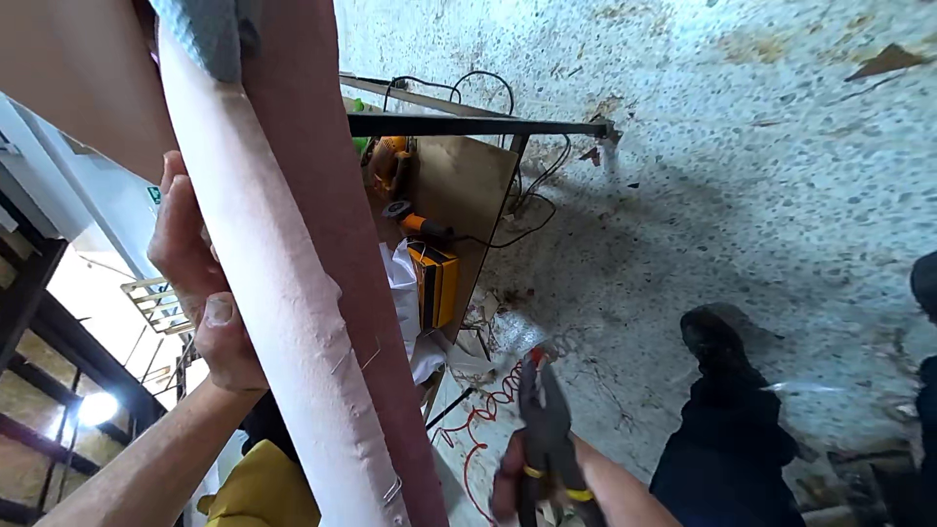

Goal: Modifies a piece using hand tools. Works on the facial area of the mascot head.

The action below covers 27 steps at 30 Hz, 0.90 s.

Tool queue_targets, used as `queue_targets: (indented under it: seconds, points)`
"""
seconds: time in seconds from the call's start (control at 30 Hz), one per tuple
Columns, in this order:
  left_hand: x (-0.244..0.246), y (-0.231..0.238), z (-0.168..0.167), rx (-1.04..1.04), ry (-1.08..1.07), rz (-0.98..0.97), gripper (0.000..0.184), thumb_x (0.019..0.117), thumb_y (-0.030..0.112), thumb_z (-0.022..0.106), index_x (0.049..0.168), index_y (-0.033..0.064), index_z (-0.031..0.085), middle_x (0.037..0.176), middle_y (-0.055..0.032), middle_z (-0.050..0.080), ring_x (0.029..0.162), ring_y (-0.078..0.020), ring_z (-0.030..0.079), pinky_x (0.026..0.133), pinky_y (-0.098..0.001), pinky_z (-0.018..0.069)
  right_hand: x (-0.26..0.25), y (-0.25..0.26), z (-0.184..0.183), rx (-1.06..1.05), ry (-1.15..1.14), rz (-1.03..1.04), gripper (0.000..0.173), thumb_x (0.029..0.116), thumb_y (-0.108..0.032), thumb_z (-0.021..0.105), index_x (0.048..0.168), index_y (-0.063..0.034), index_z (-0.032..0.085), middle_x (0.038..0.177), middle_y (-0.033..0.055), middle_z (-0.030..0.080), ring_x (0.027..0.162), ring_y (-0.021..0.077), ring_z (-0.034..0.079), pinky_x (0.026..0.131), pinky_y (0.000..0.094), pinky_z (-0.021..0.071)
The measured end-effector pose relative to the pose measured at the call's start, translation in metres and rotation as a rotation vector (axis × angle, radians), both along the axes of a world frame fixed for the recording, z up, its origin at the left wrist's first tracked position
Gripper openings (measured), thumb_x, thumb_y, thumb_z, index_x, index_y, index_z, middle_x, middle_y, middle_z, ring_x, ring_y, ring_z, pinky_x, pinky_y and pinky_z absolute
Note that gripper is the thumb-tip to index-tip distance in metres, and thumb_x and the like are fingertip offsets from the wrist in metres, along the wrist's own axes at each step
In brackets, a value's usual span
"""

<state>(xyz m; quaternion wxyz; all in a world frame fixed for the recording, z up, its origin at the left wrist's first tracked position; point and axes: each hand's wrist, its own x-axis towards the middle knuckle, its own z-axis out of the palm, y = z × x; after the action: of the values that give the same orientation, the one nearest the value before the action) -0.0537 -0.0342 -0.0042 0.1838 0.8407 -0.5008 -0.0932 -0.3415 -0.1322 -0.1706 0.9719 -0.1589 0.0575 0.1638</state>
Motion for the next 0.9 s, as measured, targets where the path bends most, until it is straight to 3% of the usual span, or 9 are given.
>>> queue_targets:
  seconds: [0.07,0.2,0.27,0.3,0.47,0.57,0.67,0.77,0.9]
  points:
    - [0.003,0.002,-0.004,-0.023,0.008,0.005,0.067,0.1013,0.051,0.044,0.154,0.0112,0.033,0.165,-0.0023,0.03,0.155,-0.0206,0.022,0.127,-0.0387,0.0207,0.004,-0.008,0.007,-0.504,-0.079,-0.01,0.05,0.0828,0.008,0.056,0.132,0.007,0.056,0.12,0.0209,0.066,0.108,0.0348,0.067,0.086,0.0537,0.0561]
    - [0.031,0.031,-0.007,-0.052,0.021,-0.154,0.074,0.1028,0.049,0.043,0.16,0.0053,0.025,0.168,-0.0218,0.019,0.156,-0.0396,0.016,0.127,-0.0551,0.0183,0.016,0.018,0.016,-0.994,-0.032,-0.428,0.041,0.0843,-0.001,0.062,0.125,-0.0052,0.063,0.122,0.0211,0.064,0.115,0.0343,0.064,0.084,0.0454,0.0584]
    - [0.017,0.018,-0.005,-0.04,0.006,-0.078,0.072,0.1008,0.056,0.045,0.156,0.012,0.031,0.166,-0.0142,0.025,0.154,-0.0313,0.025,0.124,-0.0478,0.0273,0.027,0.031,0.01,-1.142,0.011,-0.6,0.038,0.0875,-0.006,0.058,0.125,-0.0132,0.06,0.122,0.0159,0.065,0.121,0.0302,0.061,0.091,0.0425,0.0566]
    - [0.01,0.011,-0.005,-0.039,0.004,-0.039,0.072,0.0998,0.058,0.045,0.155,0.0135,0.032,0.165,-0.0113,0.028,0.153,-0.0279,0.027,0.123,-0.0447,0.0298,0.033,0.037,0.005,-1.192,0.021,-0.666,0.038,0.0887,-0.009,0.056,0.125,-0.0162,0.059,0.122,0.0133,0.065,0.123,0.0289,0.06,0.094,0.0418,0.0556]
    - [0.014,0.01,-0.008,-0.056,-0.025,-0.089,0.072,0.1019,0.054,0.041,0.154,0.0051,0.031,0.165,-0.0187,0.026,0.154,-0.0338,0.025,0.124,-0.0475,0.029,0.05,0.058,-0.003,-1.226,-0.018,-0.848,0.032,0.0954,-0.019,0.054,0.127,-0.0212,0.055,0.123,0.0085,0.064,0.124,0.0256,0.059,0.096,0.0386,0.0544]
    - [0.038,0.042,-0.006,-0.025,-0.087,-0.146,0.079,0.1028,0.054,0.039,0.158,-0.0011,0.028,0.165,-0.0282,0.021,0.155,-0.0457,0.016,0.127,-0.0593,0.0181,0.055,0.069,-0.003,-1.222,0.023,-0.874,0.031,0.0962,-0.019,0.052,0.127,-0.0196,0.056,0.122,0.0084,0.064,0.123,0.0249,0.059,0.095,0.0371,0.0547]
    - [0.03,0.04,-0.006,0.006,-0.155,-0.064,0.075,0.1024,0.056,0.037,0.155,0.0034,0.031,0.165,-0.0225,0.026,0.154,-0.0417,0.02,0.126,-0.0576,0.0207,0.058,0.076,0.004,-1.236,0.061,-0.879,0.031,0.0968,-0.02,0.053,0.127,-0.0192,0.055,0.122,0.0096,0.064,0.123,0.0255,0.059,0.095,0.0378,0.0548]
    - [0.052,0.057,-0.008,-0.022,-0.162,-0.177,0.077,0.1034,0.054,0.036,0.158,-0.001,0.03,0.165,-0.0285,0.022,0.154,-0.0476,0.016,0.127,-0.0623,0.0151,0.058,0.073,0.012,-1.332,0.11,-0.844,0.025,0.0955,-0.019,0.053,0.12,-0.019,0.056,0.111,0.0086,0.066,0.109,0.0252,0.064,0.082,0.0369,0.0539]
    - [0.036,0.036,-0.007,-0.056,-0.091,-0.155,0.077,0.1043,0.051,0.035,0.155,-0.0066,0.03,0.164,-0.0271,0.025,0.155,-0.043,0.018,0.128,-0.0561,0.0165,0.046,0.042,0.027,-1.322,0.005,-0.629,0.011,0.0829,-0.013,0.059,0.091,-0.0092,0.065,0.074,0.0073,0.064,0.065,0.0237,0.063,0.051,0.0384,0.0474]
